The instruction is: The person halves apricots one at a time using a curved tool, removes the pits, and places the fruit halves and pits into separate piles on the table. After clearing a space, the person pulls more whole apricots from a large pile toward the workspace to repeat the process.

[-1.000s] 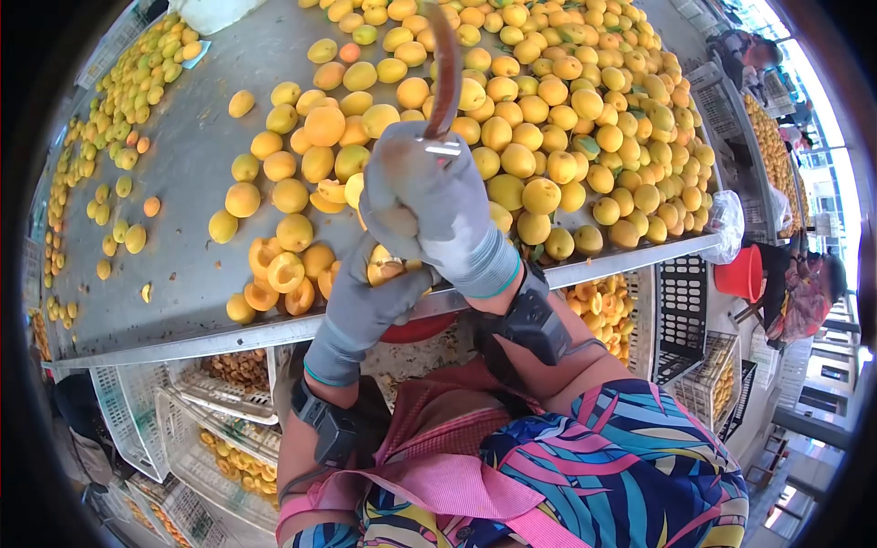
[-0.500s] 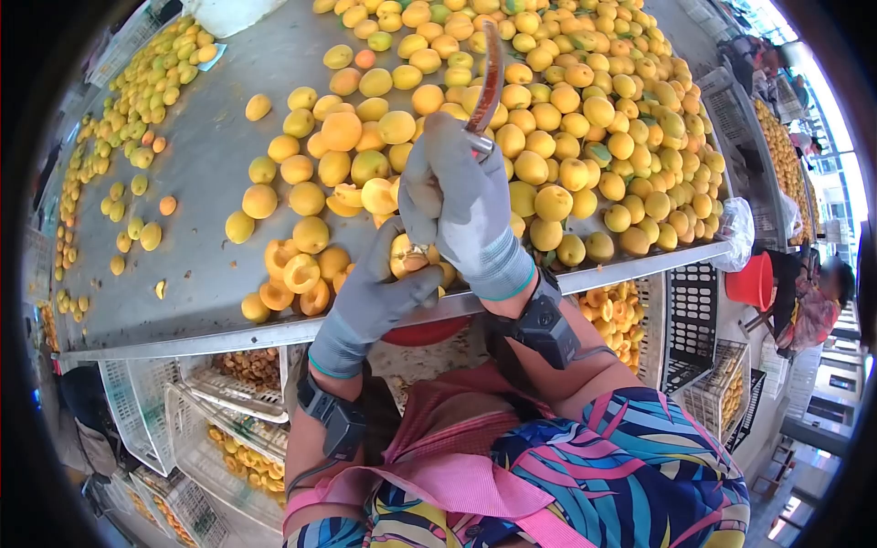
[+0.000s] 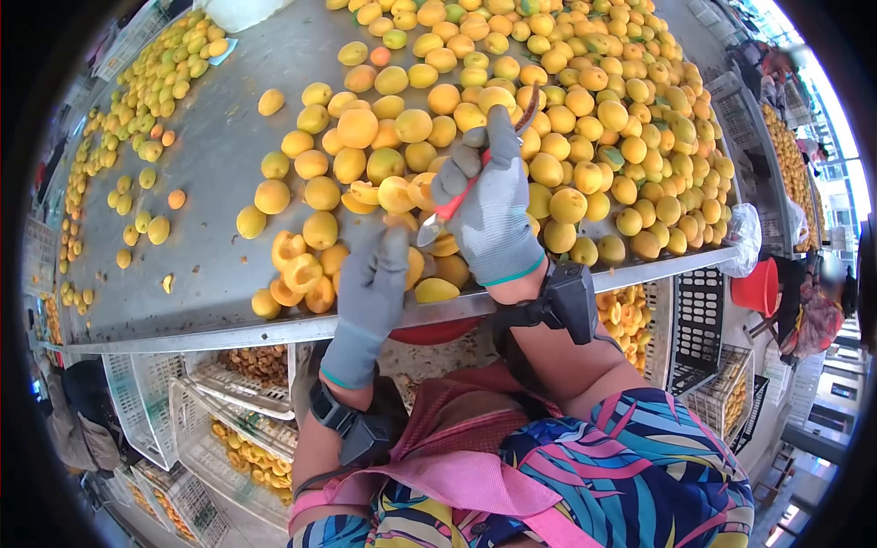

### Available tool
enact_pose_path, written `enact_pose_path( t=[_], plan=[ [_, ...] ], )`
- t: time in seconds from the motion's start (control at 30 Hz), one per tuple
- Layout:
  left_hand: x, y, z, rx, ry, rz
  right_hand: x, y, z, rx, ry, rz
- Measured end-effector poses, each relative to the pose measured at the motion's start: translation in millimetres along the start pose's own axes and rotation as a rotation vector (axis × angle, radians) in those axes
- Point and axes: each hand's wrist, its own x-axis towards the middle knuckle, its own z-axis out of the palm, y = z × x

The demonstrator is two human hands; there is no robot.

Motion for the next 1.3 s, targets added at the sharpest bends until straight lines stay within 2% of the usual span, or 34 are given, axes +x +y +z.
enact_pose_path(
  t=[0.07,0.13,0.17,0.3,0.37,0.4,0.47,0.5,0.53,0.6,0.63,0.67,0.77,0.9,0.97,1.0,1.07,1.1,1.13,1.2,1.23,1.27,1.3],
  plan=[
    [3,-30,-16,0.043,0.021,-0.033,1,-5,-2,-0.052,-0.013,-0.052],
    [9,-67,-27,0.201,0.358,0.499,2,-11,-2,-0.068,-0.027,-0.094],
    [-4,-22,-23,0.076,0.372,0.139,3,-12,-4,-0.064,-0.025,-0.095],
    [3,10,-23,0.234,0.251,0.194,2,-12,-8,-0.079,-0.047,-0.095],
    [13,14,-19,0.704,0.253,0.674,-2,-13,-7,-0.083,-0.026,-0.068],
    [12,15,-23,0.712,0.252,0.672,-2,-12,-8,-0.077,-0.026,-0.063],
    [12,20,-31,0.751,0.419,0.345,-2,-13,-11,-0.129,-0.040,-0.135],
    [10,24,-32,0.263,0.420,0.216,-2,-14,-12,-0.120,-0.037,-0.135],
    [15,18,-37,0.272,0.416,0.215,-3,-16,-12,-0.140,-0.036,-0.149],
    [27,-6,-61,0.722,0.458,0.362,-3,-19,-15,-0.152,-0.038,-0.160],
    [27,-7,-67,1.092,0.388,0.292,-2,-20,-17,-0.136,-0.047,-0.127],
    [27,-9,-67,1.103,0.394,0.293,-2,-20,-18,-0.119,-0.057,-0.093],
    [29,2,-53,1.382,0.338,-0.031,-3,-22,-18,-0.088,-0.056,-0.056],
    [35,8,-52,1.394,0.312,-0.142,-6,-26,-17,-0.114,-0.053,0.005],
    [31,5,-55,1.188,0.373,0.043,-7,-30,-17,-0.135,-0.050,0.051],
    [30,6,-55,1.194,0.366,0.052,-9,-30,-16,-0.190,-0.099,0.094],
    [31,8,-55,0.338,0.399,0.149,-15,-28,-12,-0.239,-0.140,0.127],
    [31,10,-53,0.118,0.326,0.158,-19,-25,-10,-0.364,-0.199,0.118],
    [29,17,-46,0.116,0.323,0.162,-24,-23,-6,-0.493,-0.259,0.110],
    [27,32,-31,-0.612,0.159,0.129,-33,-17,0,-0.569,-0.267,0.133],
    [28,30,-30,-0.763,0.079,0.139,-35,-12,-2,-0.574,-0.333,0.167],
    [29,32,-30,-0.771,0.080,0.143,-36,-9,-4,-0.579,-0.399,0.202],
    [29,37,-30,-0.996,-0.016,0.072,-35,-7,-8,-0.594,-0.477,0.197]
  ],
)
